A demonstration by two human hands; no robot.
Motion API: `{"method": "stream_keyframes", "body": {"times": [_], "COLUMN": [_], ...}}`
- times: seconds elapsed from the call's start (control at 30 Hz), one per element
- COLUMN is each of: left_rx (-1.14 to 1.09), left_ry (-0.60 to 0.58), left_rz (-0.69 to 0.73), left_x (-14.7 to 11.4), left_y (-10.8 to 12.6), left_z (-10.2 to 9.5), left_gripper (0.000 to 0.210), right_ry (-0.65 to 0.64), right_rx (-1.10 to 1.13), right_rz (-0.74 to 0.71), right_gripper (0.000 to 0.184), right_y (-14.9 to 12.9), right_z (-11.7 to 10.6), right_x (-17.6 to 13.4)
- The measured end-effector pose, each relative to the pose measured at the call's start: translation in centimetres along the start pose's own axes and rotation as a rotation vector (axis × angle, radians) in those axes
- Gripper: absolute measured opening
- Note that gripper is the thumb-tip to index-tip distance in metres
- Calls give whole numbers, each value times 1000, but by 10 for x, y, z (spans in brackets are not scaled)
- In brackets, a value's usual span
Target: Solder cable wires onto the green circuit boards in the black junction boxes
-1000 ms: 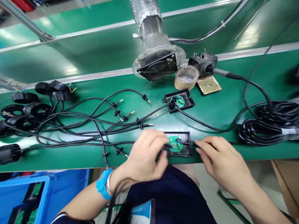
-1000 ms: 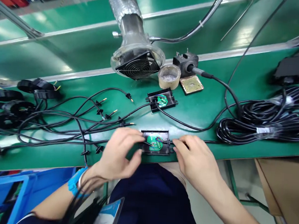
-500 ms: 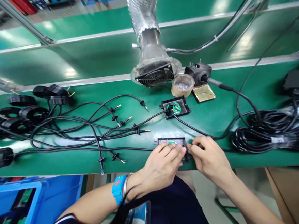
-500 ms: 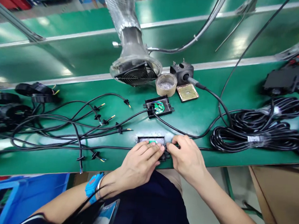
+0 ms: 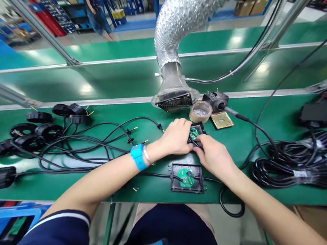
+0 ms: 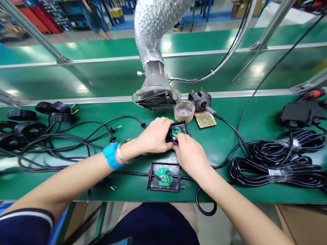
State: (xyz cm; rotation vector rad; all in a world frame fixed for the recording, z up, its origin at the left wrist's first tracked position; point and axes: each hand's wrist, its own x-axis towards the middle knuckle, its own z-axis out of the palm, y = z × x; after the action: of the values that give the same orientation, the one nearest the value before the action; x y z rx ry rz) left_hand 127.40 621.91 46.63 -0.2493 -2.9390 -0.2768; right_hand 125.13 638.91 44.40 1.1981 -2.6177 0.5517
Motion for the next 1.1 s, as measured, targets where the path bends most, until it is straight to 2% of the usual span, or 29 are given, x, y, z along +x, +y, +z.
{"method": "stream_keyframes", "body": {"times": [0.1, 0.17, 0.27, 0.37, 0.47, 0.6, 0.8, 0.93, 1.1], "left_rx": [36, 18, -26, -34, -57, -118, -117, -113, -74], "left_ry": [-40, -53, -85, -140, -148, -127, -117, -103, -126], "left_rz": [25, 81, 133, 144, 160, 253, 317, 321, 335], "left_x": [9, -2, -26, -41, -45, -46, -50, -50, -50], "left_y": [-4, -6, -11, -15, -17, -18, -19, -20, -20], "left_z": [7, 3, -8, -13, -5, 5, 7, 8, 7], "left_gripper": [64, 69, 71, 67, 67, 68, 62, 59, 58], "right_ry": [25, 56, 6, -152, -279, -220, -150, -261, -389], "right_rx": [75, 88, 104, 0, -201, -388, -263, -198, -136], "right_rz": [26, 36, -44, -119, -113, -216, -311, -347, -301], "right_gripper": [13, 15, 20, 22, 20, 18, 16, 19, 16], "right_y": [10, 18, 29, 34, 29, 13, 20, 30, 34], "right_z": [-13, -29, -43, -37, -24, -12, -4, -5, -14], "right_x": [1, -6, -15, -16, -10, -5, -7, 2, 13]}}
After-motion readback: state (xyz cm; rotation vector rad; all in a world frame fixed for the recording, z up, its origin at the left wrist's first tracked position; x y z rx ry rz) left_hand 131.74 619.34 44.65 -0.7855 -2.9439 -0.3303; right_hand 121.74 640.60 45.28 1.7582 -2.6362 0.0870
